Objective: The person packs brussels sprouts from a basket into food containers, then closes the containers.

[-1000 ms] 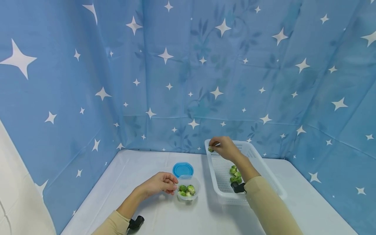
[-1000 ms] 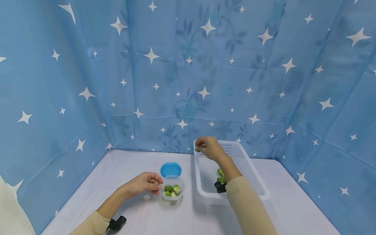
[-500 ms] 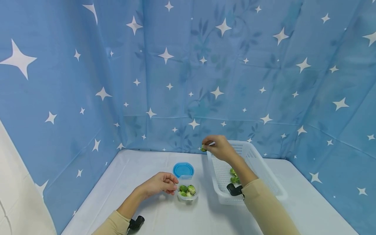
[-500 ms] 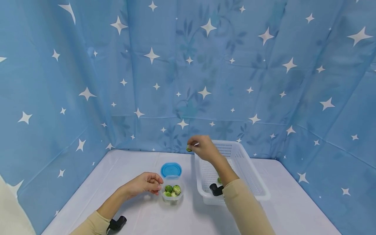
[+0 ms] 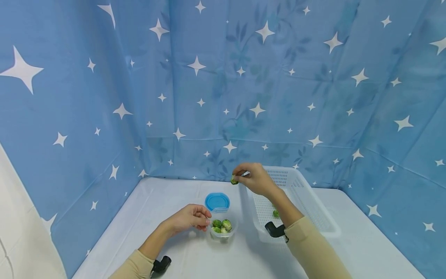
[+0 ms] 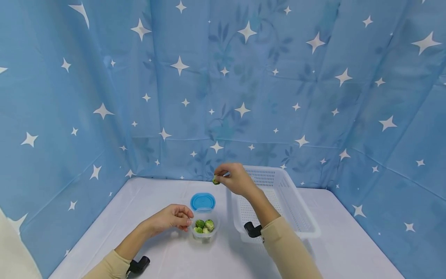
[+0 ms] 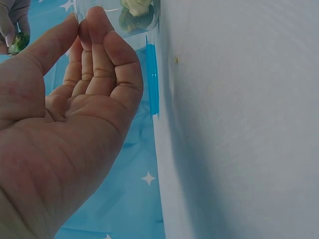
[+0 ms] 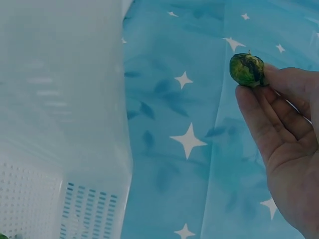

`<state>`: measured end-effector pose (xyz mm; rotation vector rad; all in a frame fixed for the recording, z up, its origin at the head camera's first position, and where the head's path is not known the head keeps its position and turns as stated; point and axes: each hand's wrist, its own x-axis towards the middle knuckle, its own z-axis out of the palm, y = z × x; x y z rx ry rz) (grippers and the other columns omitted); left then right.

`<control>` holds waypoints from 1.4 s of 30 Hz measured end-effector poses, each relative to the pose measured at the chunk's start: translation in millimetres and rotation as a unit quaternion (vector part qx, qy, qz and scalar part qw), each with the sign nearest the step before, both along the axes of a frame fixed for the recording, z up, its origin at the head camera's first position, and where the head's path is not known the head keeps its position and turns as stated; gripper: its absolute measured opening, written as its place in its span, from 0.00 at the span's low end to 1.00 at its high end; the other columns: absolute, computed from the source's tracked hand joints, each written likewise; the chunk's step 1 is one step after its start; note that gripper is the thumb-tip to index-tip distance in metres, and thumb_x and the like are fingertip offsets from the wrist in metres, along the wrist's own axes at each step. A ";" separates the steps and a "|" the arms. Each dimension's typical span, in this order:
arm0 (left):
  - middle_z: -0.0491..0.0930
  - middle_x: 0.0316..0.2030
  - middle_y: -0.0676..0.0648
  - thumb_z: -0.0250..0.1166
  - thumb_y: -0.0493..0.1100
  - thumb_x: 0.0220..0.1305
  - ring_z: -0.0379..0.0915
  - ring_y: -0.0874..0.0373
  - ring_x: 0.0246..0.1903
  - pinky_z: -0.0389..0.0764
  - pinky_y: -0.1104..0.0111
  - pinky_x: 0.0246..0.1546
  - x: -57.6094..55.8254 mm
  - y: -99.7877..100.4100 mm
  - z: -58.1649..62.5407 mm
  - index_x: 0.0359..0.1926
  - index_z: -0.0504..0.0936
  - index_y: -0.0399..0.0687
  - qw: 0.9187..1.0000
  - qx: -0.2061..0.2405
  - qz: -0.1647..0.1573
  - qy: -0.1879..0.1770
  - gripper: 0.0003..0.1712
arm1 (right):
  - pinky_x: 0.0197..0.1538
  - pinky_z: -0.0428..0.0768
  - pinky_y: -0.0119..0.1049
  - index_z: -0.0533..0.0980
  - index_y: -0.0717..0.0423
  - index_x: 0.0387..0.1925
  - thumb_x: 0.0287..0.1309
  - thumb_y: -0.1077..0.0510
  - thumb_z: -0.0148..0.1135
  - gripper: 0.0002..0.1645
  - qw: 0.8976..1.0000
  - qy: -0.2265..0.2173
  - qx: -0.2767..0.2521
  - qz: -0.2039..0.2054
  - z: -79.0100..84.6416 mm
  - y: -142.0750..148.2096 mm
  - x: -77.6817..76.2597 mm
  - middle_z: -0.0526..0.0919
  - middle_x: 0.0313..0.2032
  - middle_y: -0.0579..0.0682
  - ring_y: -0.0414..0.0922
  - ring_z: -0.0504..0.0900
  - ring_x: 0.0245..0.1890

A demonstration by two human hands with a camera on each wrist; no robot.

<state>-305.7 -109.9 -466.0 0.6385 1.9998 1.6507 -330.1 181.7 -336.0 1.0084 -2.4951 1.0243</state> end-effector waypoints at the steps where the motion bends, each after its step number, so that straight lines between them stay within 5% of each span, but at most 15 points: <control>1: 0.86 0.37 0.39 0.68 0.39 0.71 0.85 0.55 0.34 0.87 0.61 0.41 0.1 0.0 0.0 0.55 0.78 0.27 1.000 0.000 0.000 0.000 0.20 | 0.45 0.88 0.34 0.86 0.56 0.44 0.67 0.65 0.68 0.06 1.000 -0.002 -0.002 0.002 -0.8 -0.8 0.5 0.90 0.40 0.49 0.44 0.89 0.42; 12: 0.86 0.38 0.39 0.67 0.39 0.71 0.85 0.55 0.34 0.87 0.60 0.41 -1.3 -0.3 -1.4 0.55 0.78 0.27 1.000 0.004 -0.002 0.003 0.19 | 0.45 0.88 0.32 0.86 0.52 0.44 0.68 0.62 0.68 0.06 0.999 -0.043 -0.007 0.008 -4.4 -9.3 10.8 0.90 0.39 0.46 0.41 0.89 0.40; 19: 0.86 0.39 0.37 0.67 0.38 0.72 0.84 0.56 0.34 0.87 0.61 0.42 -1.5 -0.8 -1.5 0.55 0.77 0.27 1.000 0.003 -0.002 0.004 0.19 | 0.43 0.88 0.33 0.86 0.57 0.44 0.67 0.63 0.68 0.06 0.999 -0.035 -0.016 0.036 -9.3 -13.8 13.5 0.91 0.38 0.49 0.45 0.90 0.39; 31: 0.86 0.39 0.34 0.67 0.39 0.72 0.85 0.56 0.34 0.87 0.60 0.42 -1.0 0.3 -1.3 0.54 0.78 0.28 1.000 0.002 -0.001 0.005 0.18 | 0.43 0.87 0.30 0.87 0.54 0.44 0.67 0.61 0.69 0.06 0.998 -0.047 0.005 0.030 -29.7 -14.5 12.6 0.90 0.40 0.47 0.43 0.89 0.41; 42: 0.85 0.41 0.31 0.66 0.38 0.73 0.84 0.55 0.35 0.87 0.60 0.41 -1.0 -0.3 -1.4 0.56 0.77 0.28 1.000 0.001 -0.004 0.001 0.18 | 0.41 0.86 0.34 0.87 0.54 0.43 0.67 0.60 0.70 0.05 0.993 -0.089 0.020 0.074 -56.1 -9.0 4.8 0.90 0.37 0.46 0.42 0.88 0.39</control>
